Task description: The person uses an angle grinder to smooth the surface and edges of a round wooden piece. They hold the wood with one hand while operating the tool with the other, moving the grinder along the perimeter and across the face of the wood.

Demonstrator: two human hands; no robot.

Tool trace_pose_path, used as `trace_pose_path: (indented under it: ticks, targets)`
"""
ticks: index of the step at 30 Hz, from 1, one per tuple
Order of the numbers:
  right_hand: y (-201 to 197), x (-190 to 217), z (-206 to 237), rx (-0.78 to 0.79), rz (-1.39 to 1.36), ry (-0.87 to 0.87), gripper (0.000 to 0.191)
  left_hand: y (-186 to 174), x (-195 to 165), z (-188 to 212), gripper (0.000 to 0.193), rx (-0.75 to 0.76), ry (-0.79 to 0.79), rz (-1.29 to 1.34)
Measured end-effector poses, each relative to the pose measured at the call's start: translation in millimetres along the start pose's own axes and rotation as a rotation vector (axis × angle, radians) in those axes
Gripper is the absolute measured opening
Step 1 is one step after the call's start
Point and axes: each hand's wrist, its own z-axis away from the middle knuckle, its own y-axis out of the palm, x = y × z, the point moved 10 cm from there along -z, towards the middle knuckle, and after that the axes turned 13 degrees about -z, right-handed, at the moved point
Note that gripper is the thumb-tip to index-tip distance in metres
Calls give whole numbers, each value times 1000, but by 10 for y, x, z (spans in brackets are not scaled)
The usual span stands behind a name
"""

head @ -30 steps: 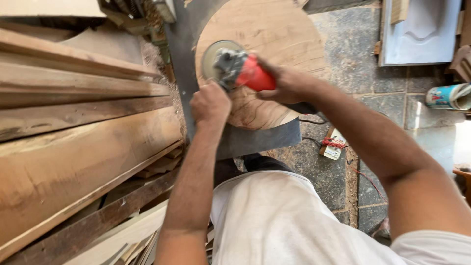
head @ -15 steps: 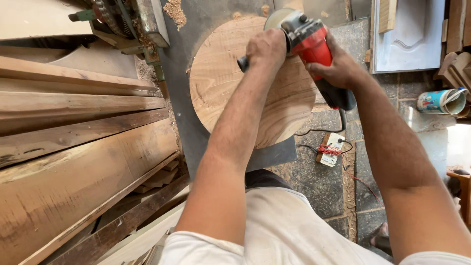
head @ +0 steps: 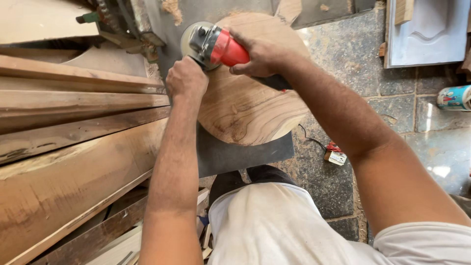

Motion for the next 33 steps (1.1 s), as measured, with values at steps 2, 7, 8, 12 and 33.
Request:
trace_pose_path:
  ticks: [2, 7, 8, 12, 33]
  targets:
    - [-47, -102, 55, 5, -27, 79, 106, -10, -132, -12, 20, -30, 30, -23]
    - [-405, -781, 155, -55, -274, 238, 113, 107, -950, -438, 19, -105, 175, -34]
    - [-480, -901, 194, -81, -216, 214, 112, 137, -1152, -505, 18, -129, 212, -30]
    - [-525, -1450, 556, -176, -277, 201, 111, 444, -1821, -440, 22, -78, 292, -31]
    - [454, 115, 374, 12, -138, 13, 113, 100, 299, 504, 24, 42, -40, -75]
